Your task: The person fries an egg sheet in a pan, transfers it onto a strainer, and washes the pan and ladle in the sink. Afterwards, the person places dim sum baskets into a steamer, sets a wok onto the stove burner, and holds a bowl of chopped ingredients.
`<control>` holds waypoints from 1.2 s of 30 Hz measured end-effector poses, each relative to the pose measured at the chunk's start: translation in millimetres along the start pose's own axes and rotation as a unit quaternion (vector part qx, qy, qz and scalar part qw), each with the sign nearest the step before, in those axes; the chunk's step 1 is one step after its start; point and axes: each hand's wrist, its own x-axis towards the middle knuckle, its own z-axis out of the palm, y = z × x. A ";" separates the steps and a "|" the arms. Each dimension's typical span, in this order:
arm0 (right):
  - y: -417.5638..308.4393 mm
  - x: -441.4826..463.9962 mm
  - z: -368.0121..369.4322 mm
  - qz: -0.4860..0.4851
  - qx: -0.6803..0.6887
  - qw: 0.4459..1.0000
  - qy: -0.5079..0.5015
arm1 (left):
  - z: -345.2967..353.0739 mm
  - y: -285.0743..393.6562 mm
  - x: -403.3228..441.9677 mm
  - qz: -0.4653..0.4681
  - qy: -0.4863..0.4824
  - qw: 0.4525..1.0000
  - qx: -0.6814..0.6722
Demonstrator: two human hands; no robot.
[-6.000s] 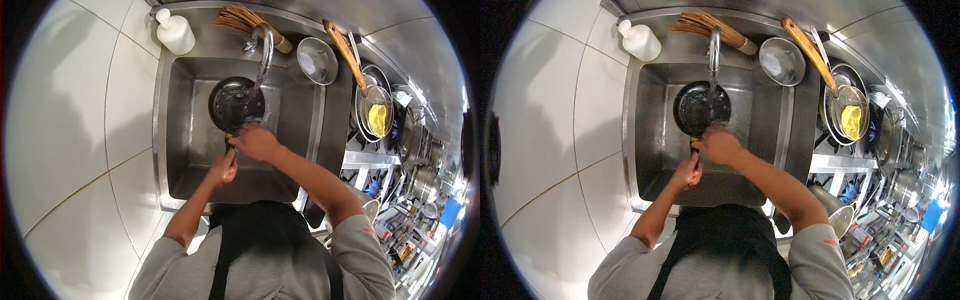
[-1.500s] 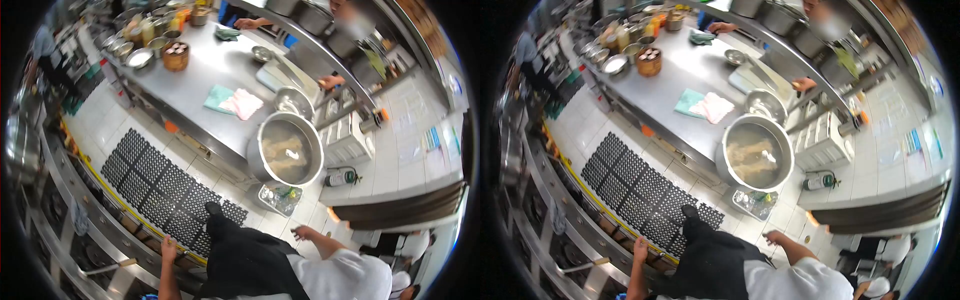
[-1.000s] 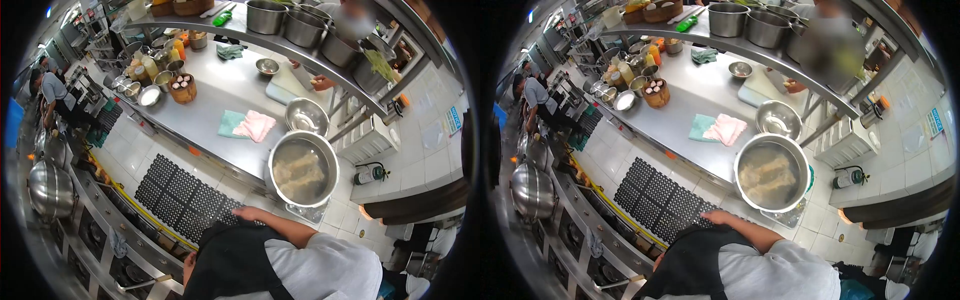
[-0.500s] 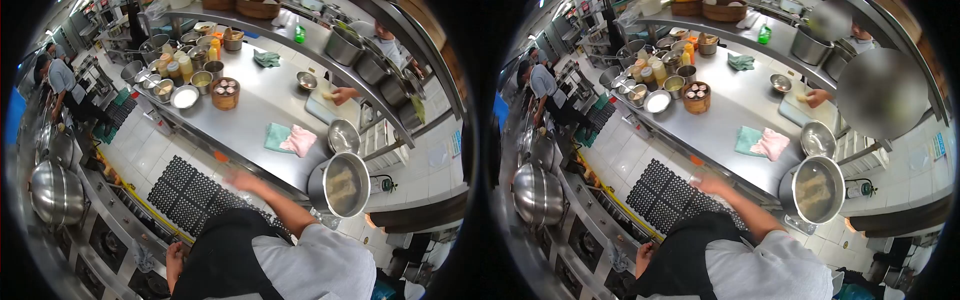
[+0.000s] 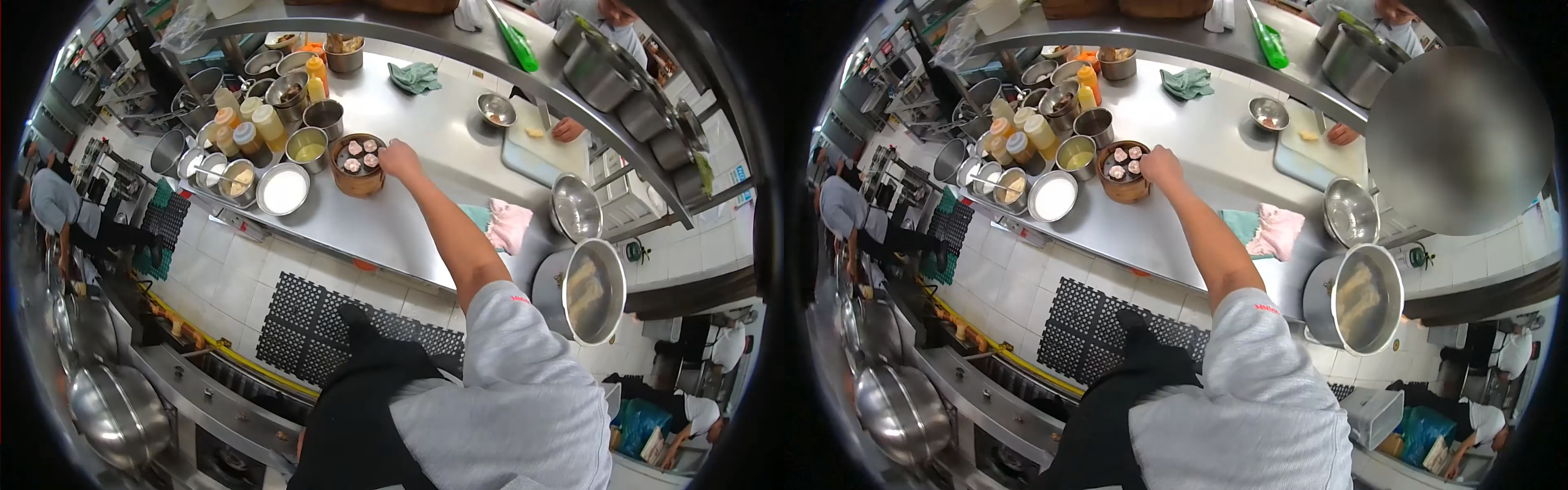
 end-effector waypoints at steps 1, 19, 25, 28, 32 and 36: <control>-0.5 4.8 1.2 0.004 -0.017 1.000 -0.017 | -5.4 25.2 2.7 0.001 -0.001 0.999 0.038; -27.0 -35.0 -46.4 -0.083 -0.135 0.984 -0.082 | -74.1 186.7 91.9 -0.077 -0.030 0.992 0.090; -1.1 -84.8 -10.4 -0.177 -0.087 0.975 -0.107 | -72.9 216.9 103.3 -0.078 -0.032 0.980 0.181; -1.4 -87.8 -2.1 -0.159 -0.118 0.970 -0.140 | -81.6 215.9 104.3 -0.093 -0.029 0.983 0.157; 0.9 -80.3 7.0 -0.161 -0.138 0.968 -0.135 | -87.9 225.2 104.7 -0.090 -0.018 0.981 0.173; -0.7 -75.4 12.6 -0.158 -0.143 0.968 -0.134 | -91.8 222.1 106.8 -0.075 -0.026 0.986 0.147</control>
